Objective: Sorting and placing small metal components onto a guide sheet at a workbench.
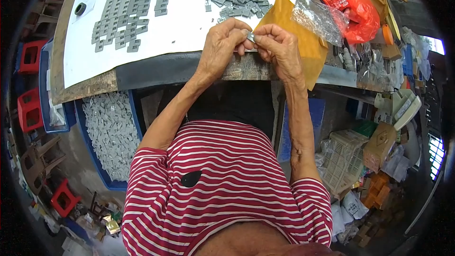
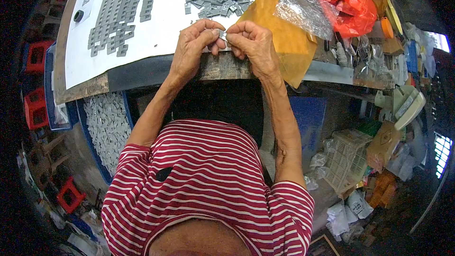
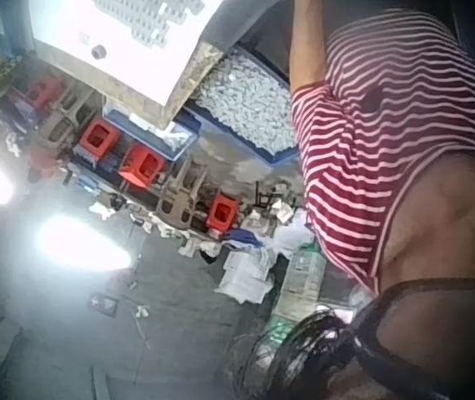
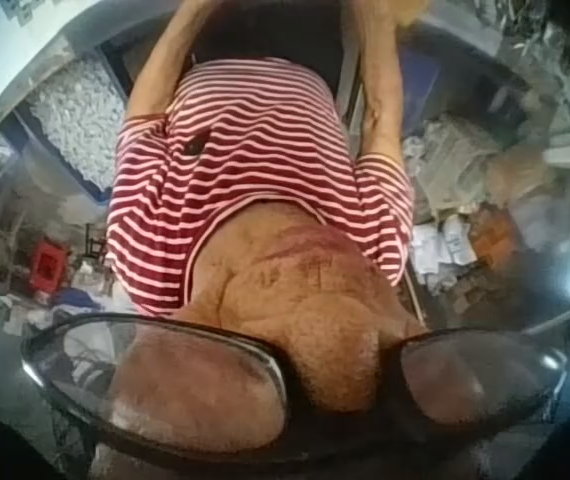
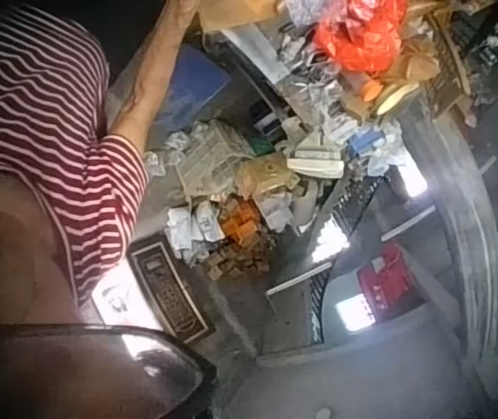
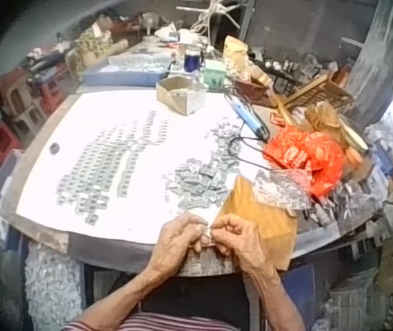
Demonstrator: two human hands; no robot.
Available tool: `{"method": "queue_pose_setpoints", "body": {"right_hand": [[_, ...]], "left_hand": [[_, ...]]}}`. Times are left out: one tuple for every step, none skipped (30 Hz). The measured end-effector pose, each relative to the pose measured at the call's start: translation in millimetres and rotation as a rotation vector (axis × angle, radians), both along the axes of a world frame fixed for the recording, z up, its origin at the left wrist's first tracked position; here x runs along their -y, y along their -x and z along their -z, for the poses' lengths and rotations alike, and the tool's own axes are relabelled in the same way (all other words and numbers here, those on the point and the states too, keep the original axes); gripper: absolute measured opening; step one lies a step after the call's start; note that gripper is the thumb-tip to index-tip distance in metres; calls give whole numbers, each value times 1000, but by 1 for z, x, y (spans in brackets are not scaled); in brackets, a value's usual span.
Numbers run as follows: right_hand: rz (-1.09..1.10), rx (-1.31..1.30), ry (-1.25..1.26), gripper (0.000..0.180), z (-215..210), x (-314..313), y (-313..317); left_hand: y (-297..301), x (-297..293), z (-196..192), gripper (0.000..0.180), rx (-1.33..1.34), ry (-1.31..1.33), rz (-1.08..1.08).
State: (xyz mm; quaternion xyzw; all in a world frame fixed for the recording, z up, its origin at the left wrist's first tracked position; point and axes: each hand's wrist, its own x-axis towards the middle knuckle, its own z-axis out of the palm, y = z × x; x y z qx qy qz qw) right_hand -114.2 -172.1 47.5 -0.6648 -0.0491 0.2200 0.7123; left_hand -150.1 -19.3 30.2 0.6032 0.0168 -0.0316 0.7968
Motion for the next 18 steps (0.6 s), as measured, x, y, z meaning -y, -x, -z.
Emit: {"method": "queue_pose_setpoints", "body": {"right_hand": [[19,-6,2,12,0,-1,0],[16,-7,3,12,0,-3,1],[37,-1,10,11,0,-4,1],[60,5,17,10,1,-5,2],[60,4,18,10,2,-6,2],[68,14,15,9,3,-6,0],[75,24,12,7,4,-6,0],[75,23,13,7,4,-7,-1],[89,41,24,6,4,-7,-2],[101,58,34,5,4,-7,-3],[98,59,33,5,4,-7,-4],[95,55,21,5,4,-7,-5],[87,54,6,5,3,-8,-8],[91,51,38,5,2,-9,-9],[93,49,68,5,-1,-8,-8],[58,52,99,5,-2,-7,-9],[38,44,107,6,-2,-6,-11],[18,37,116,6,-3,-7,-13]], "left_hand": [[0,0,1,21,-19,64,13],[-1,0,3,21,-20,66,11],[-2,0,5,21,-32,81,21],[-2,0,6,21,-44,96,32],[-2,0,6,21,-45,97,32],[-2,0,6,21,-44,110,43],[-2,-1,6,21,-44,124,52],[-3,-1,6,21,-44,125,51],[-4,-3,6,21,-16,71,71],[-4,-4,6,20,11,16,89],[-4,-6,4,20,12,15,86],[-5,-8,1,20,49,-121,109],[-6,-12,-3,20,88,-261,126],[-6,-14,-7,18,135,-423,95],[-8,-14,-6,18,286,-522,55],[-9,-16,-4,18,438,-624,12],[-11,-18,-4,18,491,-685,17],[-13,-20,-5,18,495,-705,32]]}}
